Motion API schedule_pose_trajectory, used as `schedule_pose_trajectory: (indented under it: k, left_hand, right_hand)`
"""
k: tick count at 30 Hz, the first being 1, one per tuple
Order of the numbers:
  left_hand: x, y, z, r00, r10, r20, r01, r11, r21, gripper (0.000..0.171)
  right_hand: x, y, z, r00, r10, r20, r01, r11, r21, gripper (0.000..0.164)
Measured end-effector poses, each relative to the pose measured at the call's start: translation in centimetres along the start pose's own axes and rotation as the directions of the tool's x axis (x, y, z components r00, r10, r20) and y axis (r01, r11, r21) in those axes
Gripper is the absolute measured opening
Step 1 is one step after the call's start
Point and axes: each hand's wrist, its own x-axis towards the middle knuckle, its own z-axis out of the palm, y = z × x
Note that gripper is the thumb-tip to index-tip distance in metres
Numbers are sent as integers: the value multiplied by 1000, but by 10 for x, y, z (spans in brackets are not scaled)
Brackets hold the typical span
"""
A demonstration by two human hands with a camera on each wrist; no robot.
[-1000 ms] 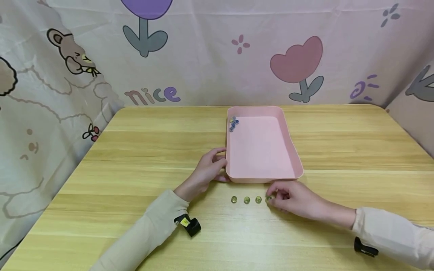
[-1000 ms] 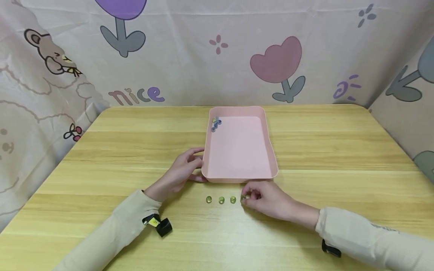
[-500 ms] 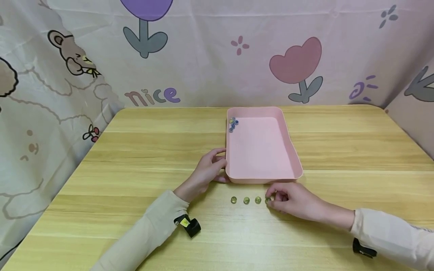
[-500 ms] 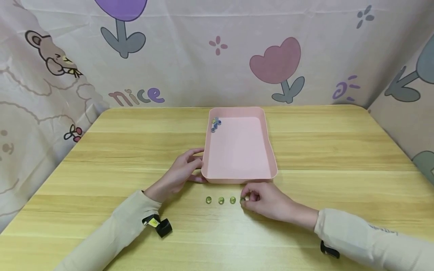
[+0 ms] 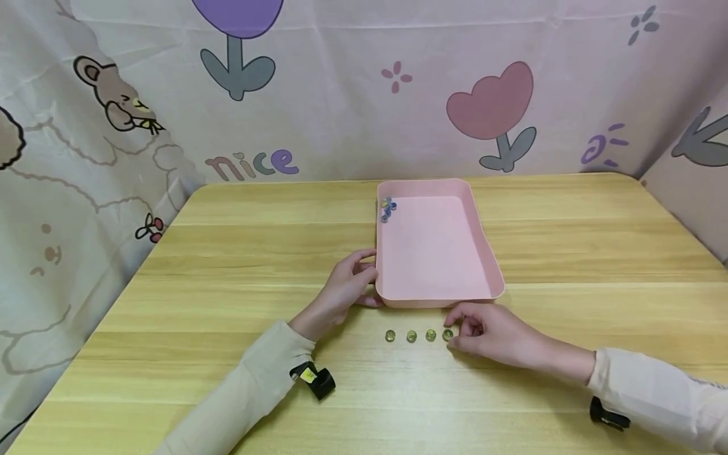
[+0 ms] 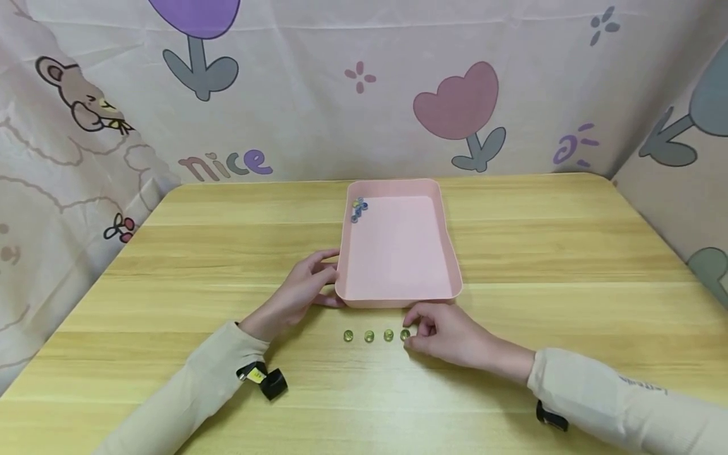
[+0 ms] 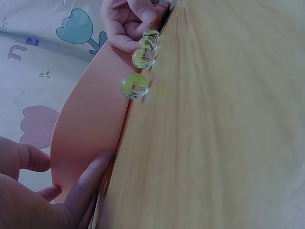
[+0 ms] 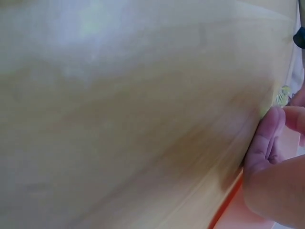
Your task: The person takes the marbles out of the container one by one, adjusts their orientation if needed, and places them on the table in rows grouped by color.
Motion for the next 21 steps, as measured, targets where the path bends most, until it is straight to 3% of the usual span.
schedule_pose_trajectory:
  k: [7, 21]
  left_hand:
    - [-1, 0, 0, 1000, -4, 5, 4, 1000, -3, 55]
    - [-1, -1, 0, 1000, 2, 0, -2, 1000, -5, 55]
  right_hand:
    - [-1, 0, -2, 998, 56, 21, -57, 998, 36, 25]
    - [-2, -1, -4, 998, 55, 37, -56, 997, 47, 29]
